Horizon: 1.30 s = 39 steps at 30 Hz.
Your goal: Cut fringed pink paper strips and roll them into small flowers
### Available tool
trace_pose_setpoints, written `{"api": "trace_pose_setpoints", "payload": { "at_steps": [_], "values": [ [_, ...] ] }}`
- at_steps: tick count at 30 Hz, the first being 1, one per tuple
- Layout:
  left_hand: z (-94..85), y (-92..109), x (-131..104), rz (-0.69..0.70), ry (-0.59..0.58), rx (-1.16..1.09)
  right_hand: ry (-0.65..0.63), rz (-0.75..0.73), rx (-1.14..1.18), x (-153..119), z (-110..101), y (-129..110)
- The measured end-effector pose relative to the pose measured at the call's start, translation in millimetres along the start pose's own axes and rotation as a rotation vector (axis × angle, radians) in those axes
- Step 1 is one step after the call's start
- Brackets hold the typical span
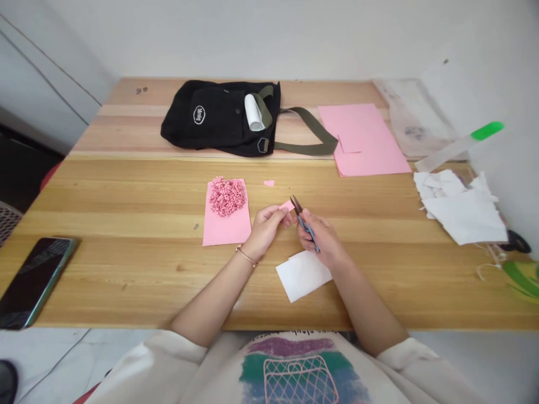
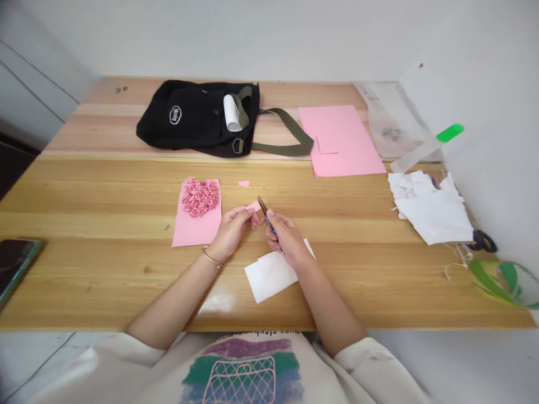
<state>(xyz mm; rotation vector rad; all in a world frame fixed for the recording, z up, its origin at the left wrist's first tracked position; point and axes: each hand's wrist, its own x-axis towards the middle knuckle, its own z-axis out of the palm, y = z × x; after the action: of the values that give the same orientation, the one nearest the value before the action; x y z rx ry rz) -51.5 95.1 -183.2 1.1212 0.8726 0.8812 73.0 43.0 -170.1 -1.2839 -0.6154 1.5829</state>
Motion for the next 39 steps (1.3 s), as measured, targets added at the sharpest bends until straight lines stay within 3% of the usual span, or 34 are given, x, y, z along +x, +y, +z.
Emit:
{"api": "trace_pose_setpoints", "payload": {
  "at_steps": [23,31,39],
  "values": [
    [-0.7,3.4,-1.7,0.016,-0.011,0.106,-0.085,0.091,0.029,-3.0,0.8,-2.6],
    [-0.2,0.6,0.4,0.012,-0.01,0.081,-0.134,0.166,0.171,-0.3,-1.5,-1.4],
    [0.3,0.6,0.4,-0.013,-0.01,0.018,-0.15,0.17,0.149,-3.2,0.9,-2.4]
  ]
}}
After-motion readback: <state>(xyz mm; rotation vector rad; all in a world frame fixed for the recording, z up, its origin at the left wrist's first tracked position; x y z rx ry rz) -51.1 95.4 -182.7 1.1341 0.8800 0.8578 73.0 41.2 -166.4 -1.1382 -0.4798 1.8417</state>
